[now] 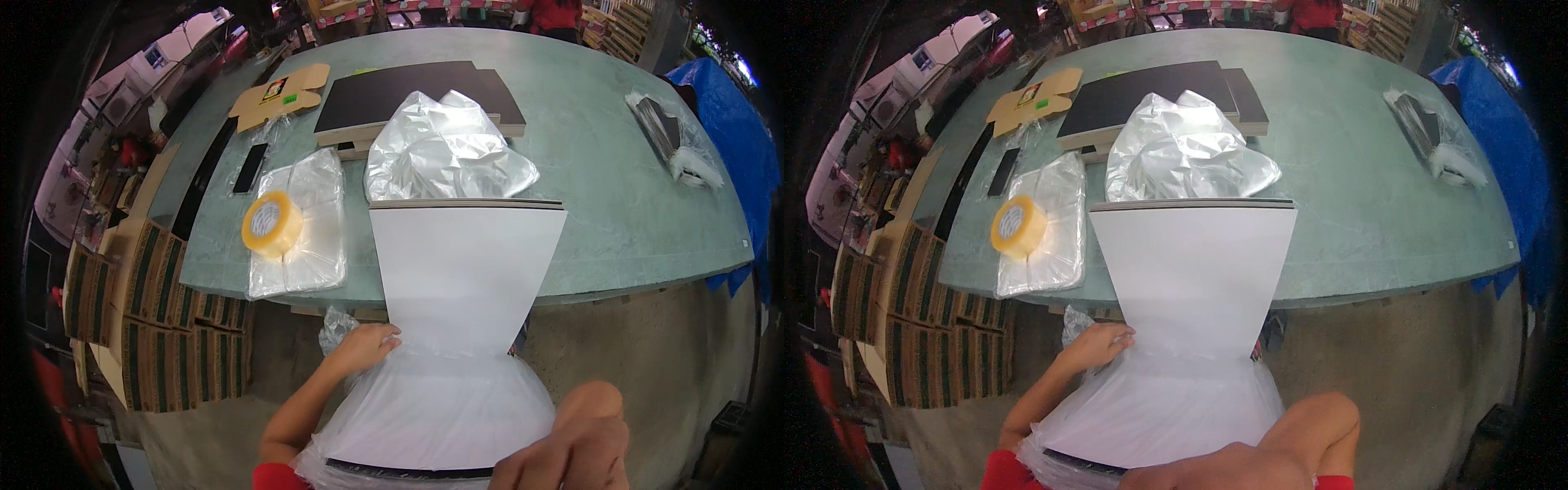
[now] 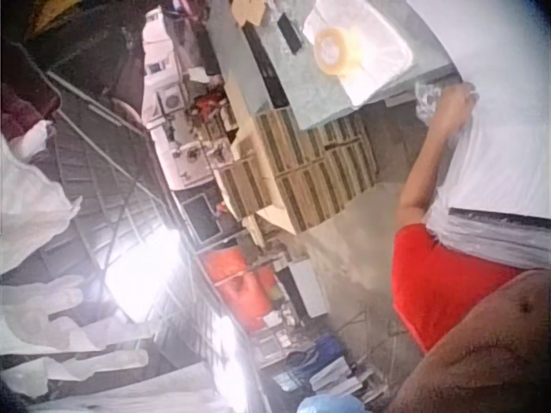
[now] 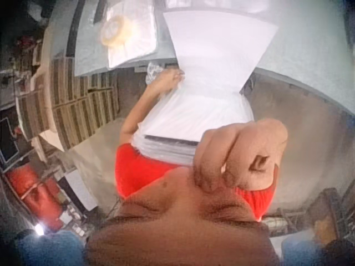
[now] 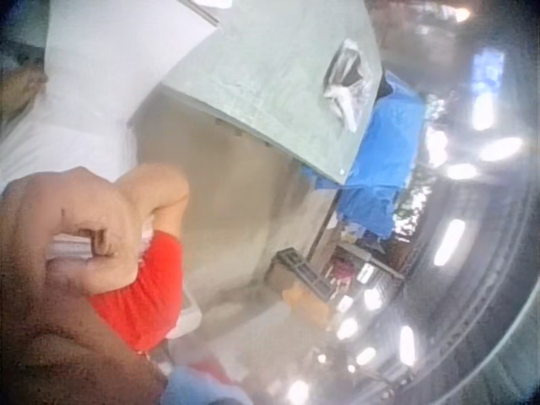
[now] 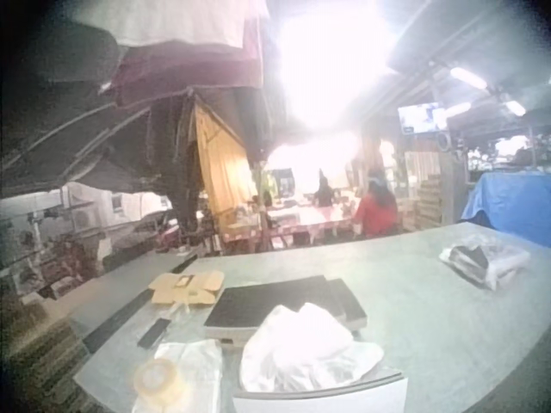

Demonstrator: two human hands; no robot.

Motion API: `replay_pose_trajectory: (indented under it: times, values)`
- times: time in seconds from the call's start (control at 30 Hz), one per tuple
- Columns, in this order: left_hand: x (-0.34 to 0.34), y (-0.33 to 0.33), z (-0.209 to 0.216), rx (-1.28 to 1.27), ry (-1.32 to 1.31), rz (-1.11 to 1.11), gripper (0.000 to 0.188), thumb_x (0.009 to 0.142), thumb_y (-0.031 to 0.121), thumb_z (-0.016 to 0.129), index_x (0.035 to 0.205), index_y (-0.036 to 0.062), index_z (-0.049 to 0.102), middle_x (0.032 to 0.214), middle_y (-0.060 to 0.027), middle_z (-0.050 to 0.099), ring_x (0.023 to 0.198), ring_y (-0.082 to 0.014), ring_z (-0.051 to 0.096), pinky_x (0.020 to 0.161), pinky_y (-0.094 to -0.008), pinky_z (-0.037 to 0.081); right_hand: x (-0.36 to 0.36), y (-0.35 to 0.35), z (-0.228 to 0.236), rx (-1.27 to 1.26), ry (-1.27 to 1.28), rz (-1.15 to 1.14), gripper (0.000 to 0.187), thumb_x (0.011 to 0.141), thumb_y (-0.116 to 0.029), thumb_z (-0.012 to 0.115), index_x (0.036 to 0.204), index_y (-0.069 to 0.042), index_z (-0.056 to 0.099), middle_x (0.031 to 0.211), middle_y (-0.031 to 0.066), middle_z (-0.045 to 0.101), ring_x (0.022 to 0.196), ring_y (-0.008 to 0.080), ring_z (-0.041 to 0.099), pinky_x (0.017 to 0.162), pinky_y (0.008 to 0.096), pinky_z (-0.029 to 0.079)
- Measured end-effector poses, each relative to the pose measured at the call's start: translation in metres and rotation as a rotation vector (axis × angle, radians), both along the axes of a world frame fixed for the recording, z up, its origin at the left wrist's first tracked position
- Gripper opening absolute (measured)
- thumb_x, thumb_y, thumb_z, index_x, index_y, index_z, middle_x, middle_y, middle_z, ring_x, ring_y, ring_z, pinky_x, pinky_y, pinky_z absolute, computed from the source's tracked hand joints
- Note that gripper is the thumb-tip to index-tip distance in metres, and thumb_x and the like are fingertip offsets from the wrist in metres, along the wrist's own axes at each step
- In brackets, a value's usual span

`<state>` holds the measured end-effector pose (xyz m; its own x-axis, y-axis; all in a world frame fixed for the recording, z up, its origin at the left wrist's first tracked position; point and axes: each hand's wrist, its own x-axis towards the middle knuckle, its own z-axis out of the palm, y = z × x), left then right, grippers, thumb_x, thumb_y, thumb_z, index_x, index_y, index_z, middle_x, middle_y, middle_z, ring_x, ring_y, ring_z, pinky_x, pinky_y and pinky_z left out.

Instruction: The person wraps individual black panels in plastic bags, lining them up in a larger plastic container.

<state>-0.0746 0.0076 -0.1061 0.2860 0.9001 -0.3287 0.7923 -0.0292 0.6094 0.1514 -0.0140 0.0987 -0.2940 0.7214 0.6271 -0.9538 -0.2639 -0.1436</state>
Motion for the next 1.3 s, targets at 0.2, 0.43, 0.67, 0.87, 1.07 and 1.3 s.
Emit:
replay_pose_trajectory:
  times: [0.2, 0.43, 0.67, 0.87, 1.07, 1.3]
  values:
    - [-0.002, 0.005, 0.015, 0.064, -0.001, -0.005, 0.027, 0.081, 0.022, 0.049, 0.097, 0.0016, 0.056, 0.092, -0.0175, 0.058, 0.083, -0.0319, 0.056, 0.074, -0.0373, 0.043, -0.002, 0.004, -0.014, 0.031, -0.007, -0.084, 0.005, 0.072, 0.002, 0.049, 0.076, 0.005, 0.049, 0.075, 0.0196, 0.054, 0.069, 0.0249, 0.052, 0.058, 0.0303, 0.045]
    - [0.007, 0.009, 0.059, 0.021, -0.132, -0.154, 0.03, 0.081, 0.024, 0.051, 0.1, 0.0017, 0.055, 0.09, -0.0165, 0.058, 0.083, -0.0297, 0.056, 0.073, -0.035, 0.044, 0.021, 0.015, -0.016, 0.264, -0.165, 0.311, 0.014, 0.078, -0.006, 0.048, 0.086, 0.005, 0.048, 0.088, 0.0204, 0.053, 0.079, 0.0259, 0.051, 0.068, 0.0328, 0.042]
    - [0.052, -0.028, 0.051, -0.294, -0.295, -0.511, 0.043, 0.084, 0.04, 0.043, 0.1, 0.0021, 0.055, 0.1, -0.0167, 0.052, 0.096, -0.0296, 0.05, 0.079, -0.0374, 0.04, 0.07, 0.032, -0.171, 0.601, -1.277, 0.676, 0.057, 0.086, -0.038, 0.041, 0.123, 0.004, 0.032, 0.127, 0.0203, 0.034, 0.119, 0.0296, 0.032, 0.099, 0.0334, 0.023]
    - [0.06, 0.015, -0.041, -0.149, -0.21, -0.21, 0.051, 0.085, 0.048, 0.035, 0.11, 0.0054, 0.049, 0.096, -0.0181, 0.051, 0.089, -0.0294, 0.049, 0.078, -0.0379, 0.038, 0.06, 0.049, -0.258, 0.653, -1.956, 0.403, 0.066, 0.08, -0.054, 0.041, 0.11, 0.004, 0.048, 0.106, 0.0206, 0.052, 0.099, 0.0248, 0.05, 0.085, 0.0335, 0.037]
    - [0.085, 0.071, 0.112, 0.209, -0.837, -0.063, 0.074, 0.077, 0.063, 0.035, 0.12, 0.0031, 0.04, 0.102, -0.0078, 0.043, 0.097, -0.0189, 0.04, 0.087, -0.0312, 0.03, 0.019, 0.086, -0.146, 0.08, -1.517, -0.074, 0.023, 0.076, -0.02, 0.063, 0.085, 0.001, 0.057, 0.076, 0.0032, 0.058, 0.069, 0.0076, 0.051, 0.061, 0.0232, 0.041]
    - [0.066, 0.055, 0.071, 0.089, -0.84, 0.282, 0.014, 0.08, 0.016, 0.058, 0.08, 0.0021, 0.058, 0.07, 0.0025, 0.054, 0.066, -0.0049, 0.048, 0.063, -0.019, 0.039, 0.032, 0.076, -0.148, -0.068, -1.328, -0.095, 0.021, 0.072, -0.006, 0.065, 0.091, -0.001, 0.056, 0.084, 0.0014, 0.06, 0.076, 0.0084, 0.053, 0.069, 0.023, 0.043]
